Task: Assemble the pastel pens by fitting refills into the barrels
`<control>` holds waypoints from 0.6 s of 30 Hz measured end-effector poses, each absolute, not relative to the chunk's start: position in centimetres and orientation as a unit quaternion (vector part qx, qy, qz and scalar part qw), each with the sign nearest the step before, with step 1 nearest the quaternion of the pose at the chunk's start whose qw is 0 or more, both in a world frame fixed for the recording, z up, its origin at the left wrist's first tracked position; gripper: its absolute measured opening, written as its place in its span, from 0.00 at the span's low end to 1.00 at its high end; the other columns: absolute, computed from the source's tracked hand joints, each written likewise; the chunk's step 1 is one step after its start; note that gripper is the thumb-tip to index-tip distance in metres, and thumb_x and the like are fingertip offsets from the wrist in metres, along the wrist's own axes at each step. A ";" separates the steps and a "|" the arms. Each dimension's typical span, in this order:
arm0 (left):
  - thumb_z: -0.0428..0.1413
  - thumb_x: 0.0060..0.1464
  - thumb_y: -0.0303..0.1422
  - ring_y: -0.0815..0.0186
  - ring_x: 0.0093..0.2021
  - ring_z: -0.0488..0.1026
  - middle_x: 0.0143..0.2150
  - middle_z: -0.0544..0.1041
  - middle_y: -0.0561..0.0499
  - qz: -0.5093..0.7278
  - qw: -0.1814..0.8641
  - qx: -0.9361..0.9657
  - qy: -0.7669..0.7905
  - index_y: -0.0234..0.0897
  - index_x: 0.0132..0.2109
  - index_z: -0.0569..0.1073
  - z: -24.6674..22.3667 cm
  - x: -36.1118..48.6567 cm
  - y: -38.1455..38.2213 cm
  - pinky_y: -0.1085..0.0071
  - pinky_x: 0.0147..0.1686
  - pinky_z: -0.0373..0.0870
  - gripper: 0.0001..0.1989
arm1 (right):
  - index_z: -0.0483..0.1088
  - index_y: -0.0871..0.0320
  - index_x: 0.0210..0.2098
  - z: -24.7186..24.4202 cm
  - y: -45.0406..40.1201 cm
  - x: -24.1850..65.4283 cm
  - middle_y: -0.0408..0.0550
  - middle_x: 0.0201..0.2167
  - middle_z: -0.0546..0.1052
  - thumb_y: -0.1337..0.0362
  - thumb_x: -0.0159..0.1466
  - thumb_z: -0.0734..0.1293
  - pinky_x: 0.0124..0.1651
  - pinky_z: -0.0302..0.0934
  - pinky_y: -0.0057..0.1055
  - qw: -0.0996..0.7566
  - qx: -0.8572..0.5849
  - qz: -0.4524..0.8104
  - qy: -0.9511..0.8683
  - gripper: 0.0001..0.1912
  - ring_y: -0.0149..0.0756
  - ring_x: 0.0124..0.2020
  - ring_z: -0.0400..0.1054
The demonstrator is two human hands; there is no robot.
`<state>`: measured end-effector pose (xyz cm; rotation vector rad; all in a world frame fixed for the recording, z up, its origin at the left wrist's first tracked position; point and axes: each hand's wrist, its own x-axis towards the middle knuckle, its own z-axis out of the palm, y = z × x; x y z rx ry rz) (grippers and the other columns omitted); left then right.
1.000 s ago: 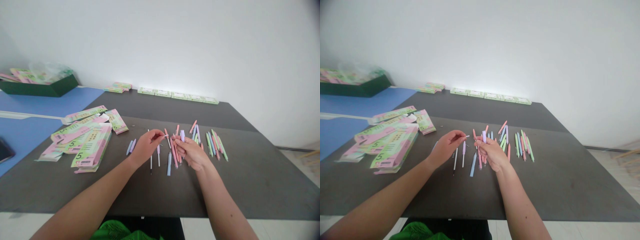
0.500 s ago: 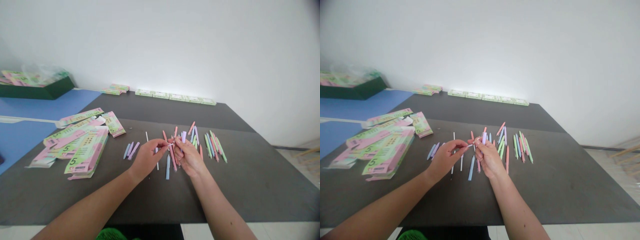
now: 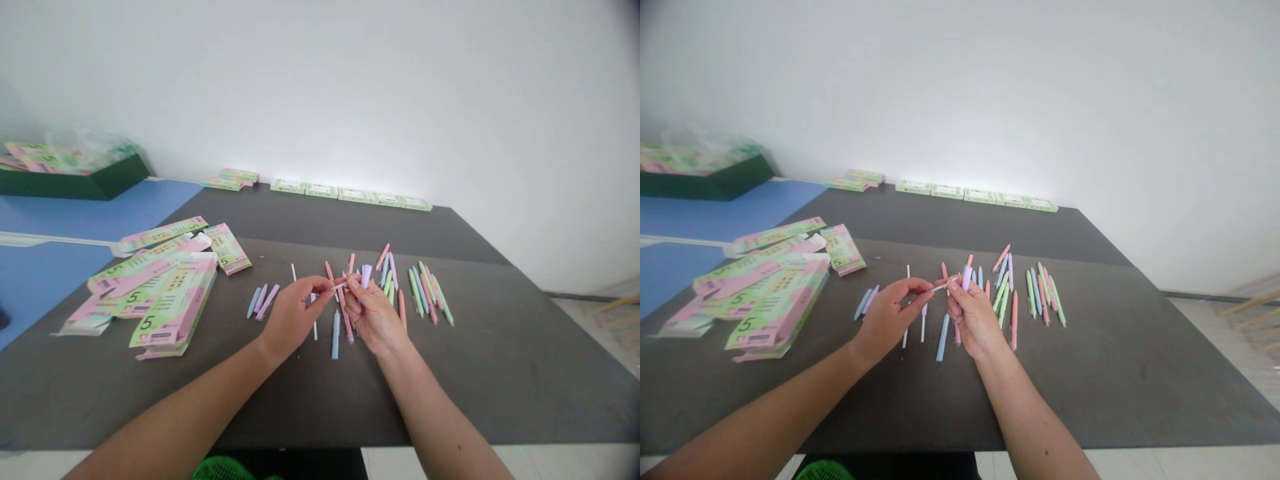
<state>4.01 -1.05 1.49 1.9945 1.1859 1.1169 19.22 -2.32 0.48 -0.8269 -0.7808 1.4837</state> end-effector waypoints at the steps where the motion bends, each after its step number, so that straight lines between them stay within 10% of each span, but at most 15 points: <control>1: 0.53 0.57 0.34 0.67 0.37 0.74 0.36 0.79 0.52 0.417 0.278 0.745 0.440 0.38 0.38 0.75 1.5 4.0 -1.0 0.71 0.40 0.70 0.07 | 0.65 0.57 0.29 0.5 -2.3 19.2 0.34 0.15 0.58 0.58 0.55 0.71 0.19 0.39 0.23 0.595 -0.355 0.639 -0.335 0.12 0.24 0.17 0.43; 18: 0.54 0.57 0.33 0.68 0.37 0.74 0.36 0.79 0.52 0.423 0.255 0.749 0.441 0.38 0.39 0.74 1.4 4.2 -1.1 0.72 0.40 0.69 0.06 | 0.66 0.57 0.28 0.2 -2.4 18.7 0.35 0.18 0.57 0.58 0.55 0.71 0.19 0.40 0.23 0.615 -0.361 0.621 -0.326 0.11 0.23 0.18 0.44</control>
